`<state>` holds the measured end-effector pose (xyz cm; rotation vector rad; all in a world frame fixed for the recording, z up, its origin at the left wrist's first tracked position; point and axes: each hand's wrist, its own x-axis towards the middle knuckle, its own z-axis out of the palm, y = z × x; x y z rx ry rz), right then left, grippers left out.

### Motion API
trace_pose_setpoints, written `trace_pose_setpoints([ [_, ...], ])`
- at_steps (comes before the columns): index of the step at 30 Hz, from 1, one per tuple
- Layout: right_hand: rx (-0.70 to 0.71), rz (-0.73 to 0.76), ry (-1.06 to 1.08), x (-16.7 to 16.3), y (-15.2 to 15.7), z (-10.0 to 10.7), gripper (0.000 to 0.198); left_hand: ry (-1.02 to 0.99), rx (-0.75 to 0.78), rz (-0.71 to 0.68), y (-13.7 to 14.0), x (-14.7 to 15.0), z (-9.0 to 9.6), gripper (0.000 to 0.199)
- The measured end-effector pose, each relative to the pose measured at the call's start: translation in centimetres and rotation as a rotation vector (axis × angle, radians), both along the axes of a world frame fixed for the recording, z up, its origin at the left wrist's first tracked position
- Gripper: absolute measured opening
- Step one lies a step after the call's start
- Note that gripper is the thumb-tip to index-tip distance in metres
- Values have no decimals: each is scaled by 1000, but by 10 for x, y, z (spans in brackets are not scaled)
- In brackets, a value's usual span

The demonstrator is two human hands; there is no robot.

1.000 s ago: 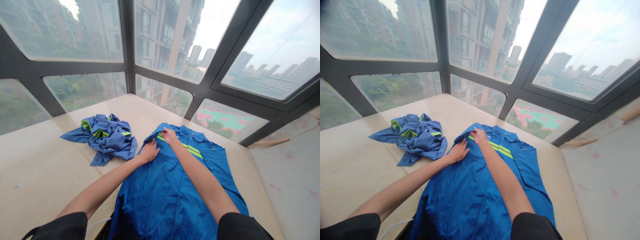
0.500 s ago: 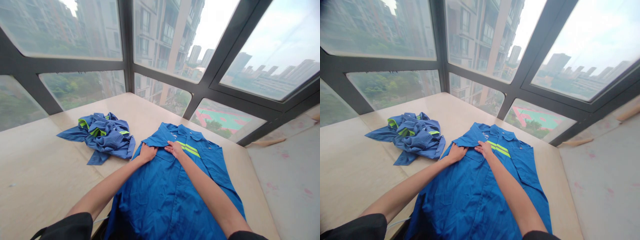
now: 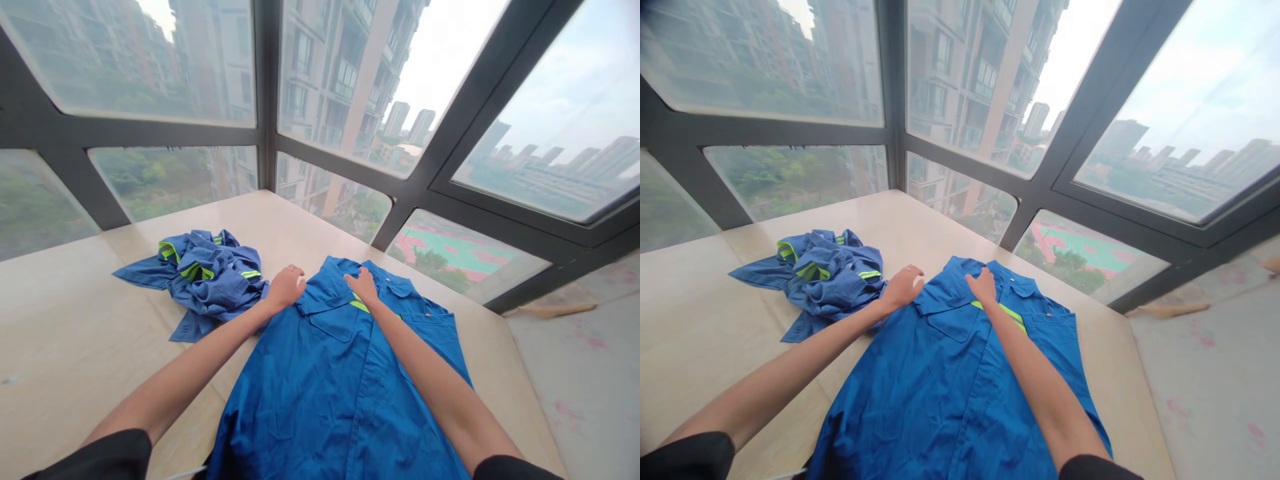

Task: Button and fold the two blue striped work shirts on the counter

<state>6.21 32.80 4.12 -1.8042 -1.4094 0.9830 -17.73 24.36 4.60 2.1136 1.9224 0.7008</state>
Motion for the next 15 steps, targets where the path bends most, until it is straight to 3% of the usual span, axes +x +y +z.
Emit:
trace_pose_setpoints([
  [5, 46, 126, -70, -30, 52, 6, 30, -16, -235, 51, 38, 3, -13, 28],
  [11, -24, 161, -46, -57, 97, -4, 22, -59, -402, 61, 53, -1, -19, 26],
  [15, -127, 153, 0, -61, 113, -14, 28, -129, -517, 42, 55, -5, -16, 43],
])
